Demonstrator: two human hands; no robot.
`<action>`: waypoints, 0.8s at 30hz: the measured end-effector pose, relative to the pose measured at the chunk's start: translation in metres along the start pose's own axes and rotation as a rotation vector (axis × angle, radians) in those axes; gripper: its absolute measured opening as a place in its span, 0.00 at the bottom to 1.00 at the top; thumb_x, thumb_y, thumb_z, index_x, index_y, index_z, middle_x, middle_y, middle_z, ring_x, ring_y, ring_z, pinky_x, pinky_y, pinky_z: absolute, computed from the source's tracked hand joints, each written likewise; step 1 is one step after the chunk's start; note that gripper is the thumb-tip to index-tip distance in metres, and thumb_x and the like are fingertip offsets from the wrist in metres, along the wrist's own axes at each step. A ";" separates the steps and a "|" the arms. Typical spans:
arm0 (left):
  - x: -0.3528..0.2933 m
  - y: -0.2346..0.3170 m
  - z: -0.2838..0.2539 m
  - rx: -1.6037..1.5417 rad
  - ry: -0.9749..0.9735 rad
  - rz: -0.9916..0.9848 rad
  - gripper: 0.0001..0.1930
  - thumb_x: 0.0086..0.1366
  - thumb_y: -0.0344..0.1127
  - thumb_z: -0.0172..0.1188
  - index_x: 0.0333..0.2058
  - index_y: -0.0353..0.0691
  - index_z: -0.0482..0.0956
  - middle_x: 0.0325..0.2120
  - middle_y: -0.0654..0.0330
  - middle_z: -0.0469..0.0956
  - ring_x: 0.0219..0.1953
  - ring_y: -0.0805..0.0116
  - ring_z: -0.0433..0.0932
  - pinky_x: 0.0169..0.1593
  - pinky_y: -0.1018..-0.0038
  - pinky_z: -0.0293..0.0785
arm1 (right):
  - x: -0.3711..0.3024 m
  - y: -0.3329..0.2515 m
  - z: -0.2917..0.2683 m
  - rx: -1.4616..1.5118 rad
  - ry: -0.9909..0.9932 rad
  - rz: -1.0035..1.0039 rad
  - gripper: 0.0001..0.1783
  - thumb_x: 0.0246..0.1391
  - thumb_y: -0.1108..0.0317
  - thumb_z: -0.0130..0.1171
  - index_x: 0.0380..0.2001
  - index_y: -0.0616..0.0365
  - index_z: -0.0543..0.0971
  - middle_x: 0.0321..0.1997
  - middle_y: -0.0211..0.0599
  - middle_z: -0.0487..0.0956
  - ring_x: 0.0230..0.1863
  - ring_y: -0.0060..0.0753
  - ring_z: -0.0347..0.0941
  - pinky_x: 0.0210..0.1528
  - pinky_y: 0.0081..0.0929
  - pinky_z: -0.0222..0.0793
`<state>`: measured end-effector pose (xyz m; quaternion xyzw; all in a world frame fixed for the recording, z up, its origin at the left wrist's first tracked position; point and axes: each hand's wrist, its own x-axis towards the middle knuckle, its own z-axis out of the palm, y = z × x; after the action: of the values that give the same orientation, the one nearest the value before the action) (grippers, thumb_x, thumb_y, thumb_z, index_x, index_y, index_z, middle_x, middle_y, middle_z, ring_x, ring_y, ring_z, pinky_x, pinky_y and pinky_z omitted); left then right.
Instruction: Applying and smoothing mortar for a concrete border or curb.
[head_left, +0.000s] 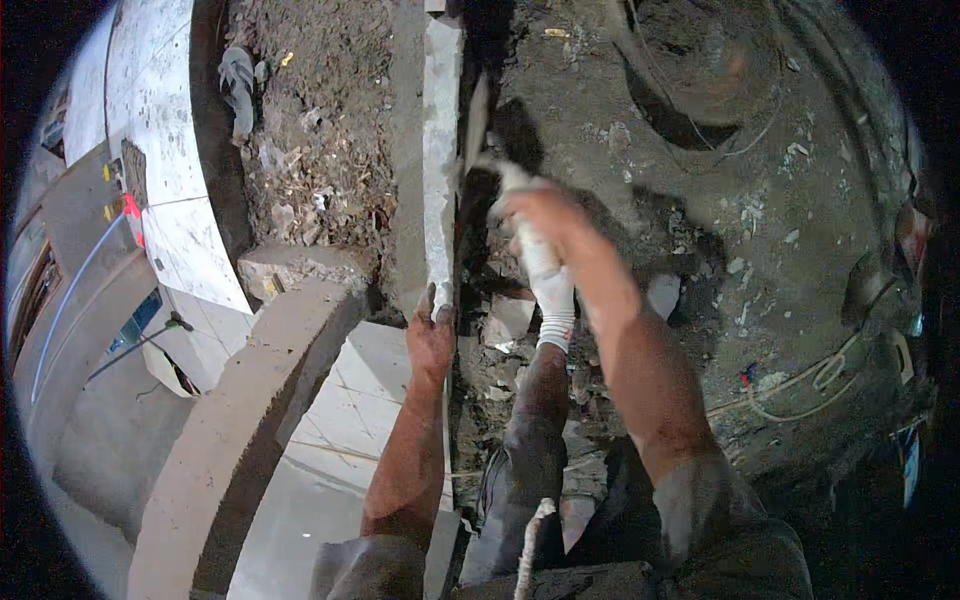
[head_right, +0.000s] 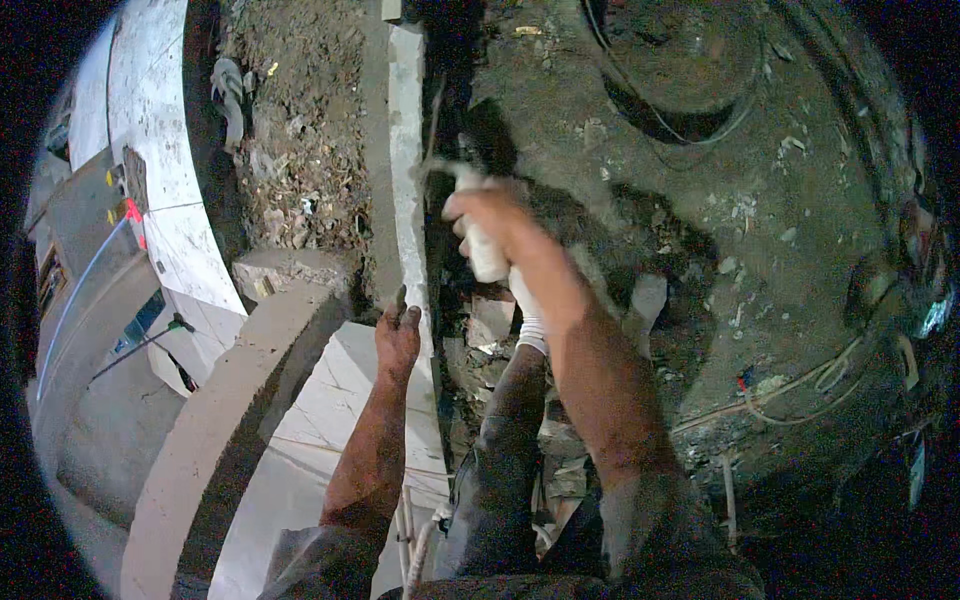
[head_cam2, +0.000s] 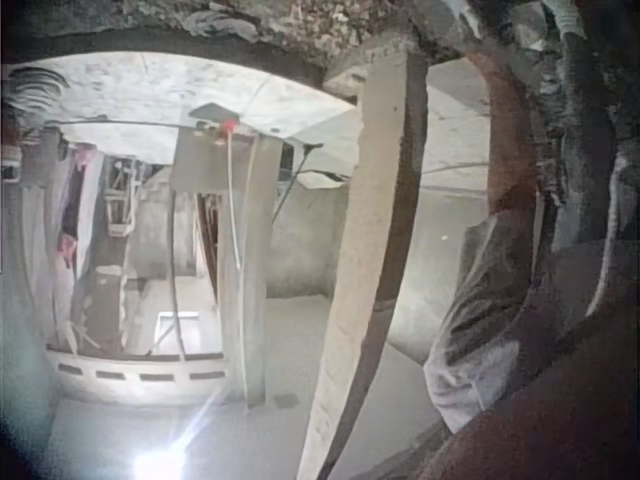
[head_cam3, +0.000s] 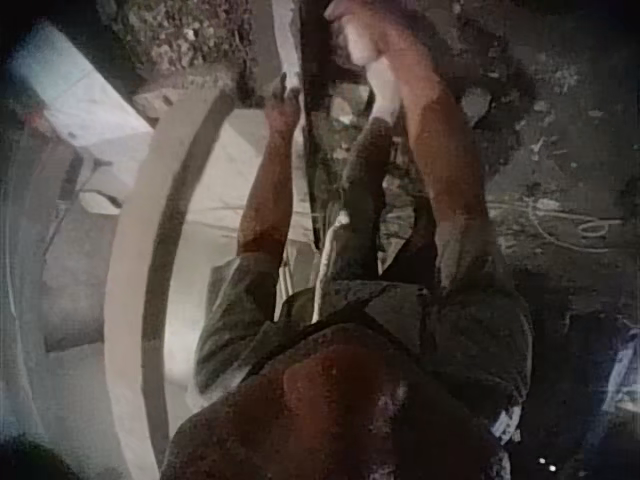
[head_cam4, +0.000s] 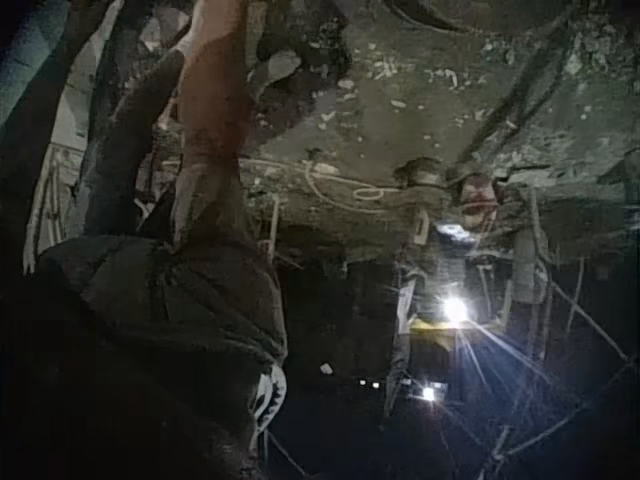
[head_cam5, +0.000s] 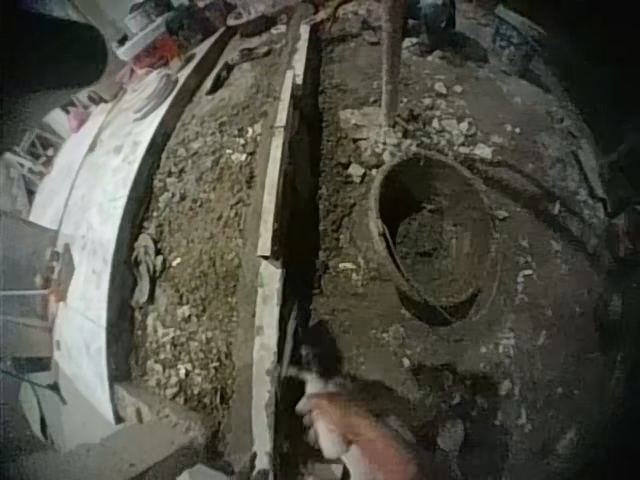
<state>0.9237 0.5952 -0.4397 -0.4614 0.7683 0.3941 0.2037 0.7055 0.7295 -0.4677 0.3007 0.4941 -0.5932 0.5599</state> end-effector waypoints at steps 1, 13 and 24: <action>0.003 -0.011 0.001 0.028 -0.006 0.047 0.21 0.60 0.32 0.49 0.51 0.32 0.65 0.43 0.49 0.73 0.46 0.62 0.71 0.49 0.73 0.65 | 0.004 -0.003 -0.009 -0.033 0.016 -0.053 0.11 0.36 0.69 0.58 0.27 0.60 0.72 0.17 0.33 0.71 0.13 0.29 0.68 0.14 0.27 0.67; -0.004 -0.019 0.020 -0.086 0.029 0.080 0.20 0.59 0.32 0.50 0.51 0.33 0.67 0.44 0.47 0.72 0.48 0.60 0.69 0.52 0.72 0.61 | 0.056 0.117 -0.053 -0.502 0.165 -0.003 0.16 0.37 0.67 0.58 0.32 0.63 0.73 0.23 0.41 0.75 0.19 0.35 0.72 0.21 0.33 0.68; -0.045 0.088 0.031 -0.383 -0.002 -0.026 0.21 0.59 0.31 0.49 0.52 0.36 0.65 0.48 0.48 0.69 0.54 0.64 0.65 0.56 0.75 0.57 | 0.008 0.126 -0.091 -0.936 0.048 -0.028 0.26 0.34 0.64 0.56 0.40 0.67 0.72 0.42 0.59 0.73 0.44 0.52 0.71 0.42 0.42 0.67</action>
<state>0.8675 0.6676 -0.3914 -0.5011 0.6731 0.5309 0.1181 0.8068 0.8253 -0.5368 0.0227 0.7253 -0.3069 0.6158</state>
